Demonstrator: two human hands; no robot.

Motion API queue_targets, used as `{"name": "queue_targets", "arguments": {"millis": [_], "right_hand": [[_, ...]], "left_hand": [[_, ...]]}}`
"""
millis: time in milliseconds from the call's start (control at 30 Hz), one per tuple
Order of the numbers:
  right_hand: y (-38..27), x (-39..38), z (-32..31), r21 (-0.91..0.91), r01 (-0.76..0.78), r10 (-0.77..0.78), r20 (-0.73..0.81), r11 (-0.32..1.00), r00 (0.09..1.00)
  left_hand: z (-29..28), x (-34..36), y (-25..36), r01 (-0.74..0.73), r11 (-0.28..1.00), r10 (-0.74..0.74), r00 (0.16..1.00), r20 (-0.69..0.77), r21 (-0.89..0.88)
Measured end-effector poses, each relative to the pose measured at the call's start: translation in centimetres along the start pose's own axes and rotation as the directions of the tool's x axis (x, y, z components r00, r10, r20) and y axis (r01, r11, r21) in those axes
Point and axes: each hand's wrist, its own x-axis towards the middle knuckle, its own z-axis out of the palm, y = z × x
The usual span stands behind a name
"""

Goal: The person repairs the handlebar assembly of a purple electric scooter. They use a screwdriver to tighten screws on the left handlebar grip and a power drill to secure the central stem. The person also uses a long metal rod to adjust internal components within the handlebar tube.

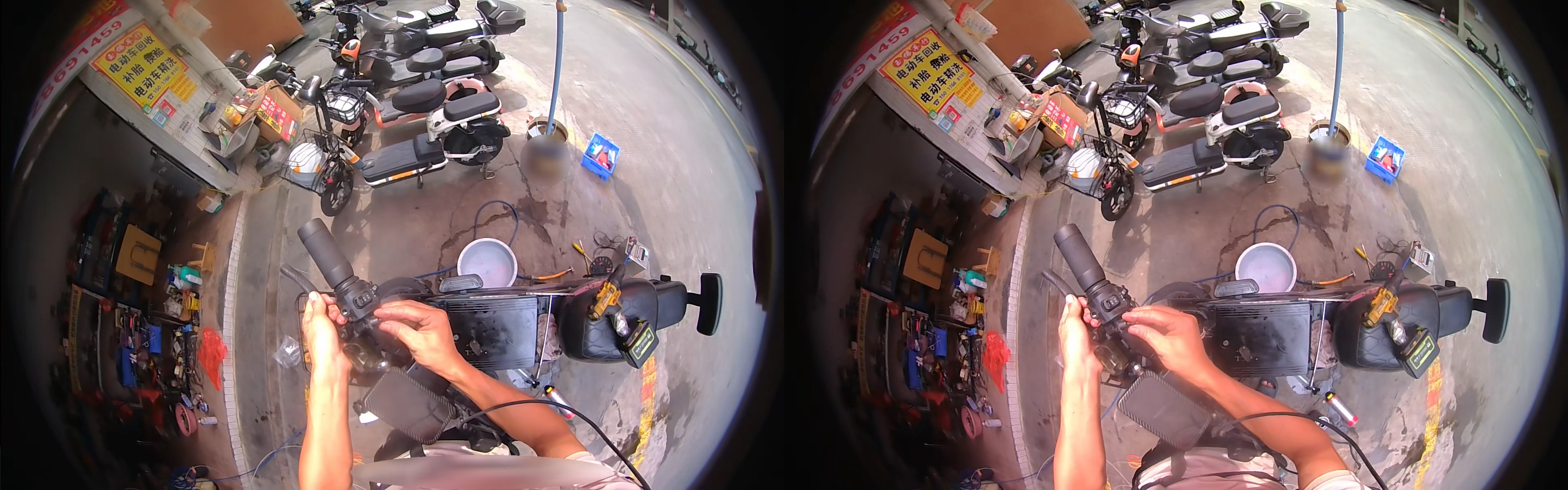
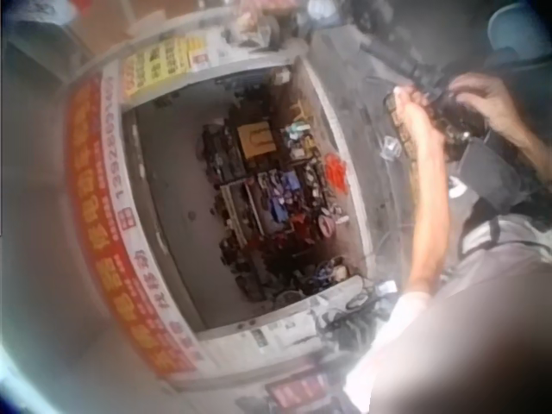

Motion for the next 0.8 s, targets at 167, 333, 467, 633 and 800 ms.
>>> {"name": "queue_targets", "arguments": {"millis": [167,333,467,633,800], "right_hand": [[-0.9,-0.4,0.8,0.008,-0.092,0.092,-0.053,0.996,0.994],[-1.0,-0.4,1.8,0.185,-0.21,0.236,-0.134,0.96,0.962],[-1.3,-0.7,1.9,0.074,-0.11,0.118,-0.116,0.991,0.986],[-2.1,-0.4,2.3,0.144,-0.204,0.224,-0.136,0.968,0.965],[-2.2,-0.3,2.2,0.021,-0.164,0.165,-0.108,0.986,0.98]], "left_hand": [[-0.3,0.2,-0.4,-0.006,0.999,0.007,1.0,0.023,-0.05],[-0.4,0.3,-0.4,-0.003,0.998,0.005,0.999,0.039,-0.064],[0.0,-0.6,0.1,-0.022,1.0,0.022,1.0,-0.004,0.014],[-0.6,-0.4,-0.4,-0.105,0.991,0.103,0.994,0.027,0.077],[-1.1,0.2,-1.3,-0.178,0.971,0.175,0.984,0.033,0.158]]}}
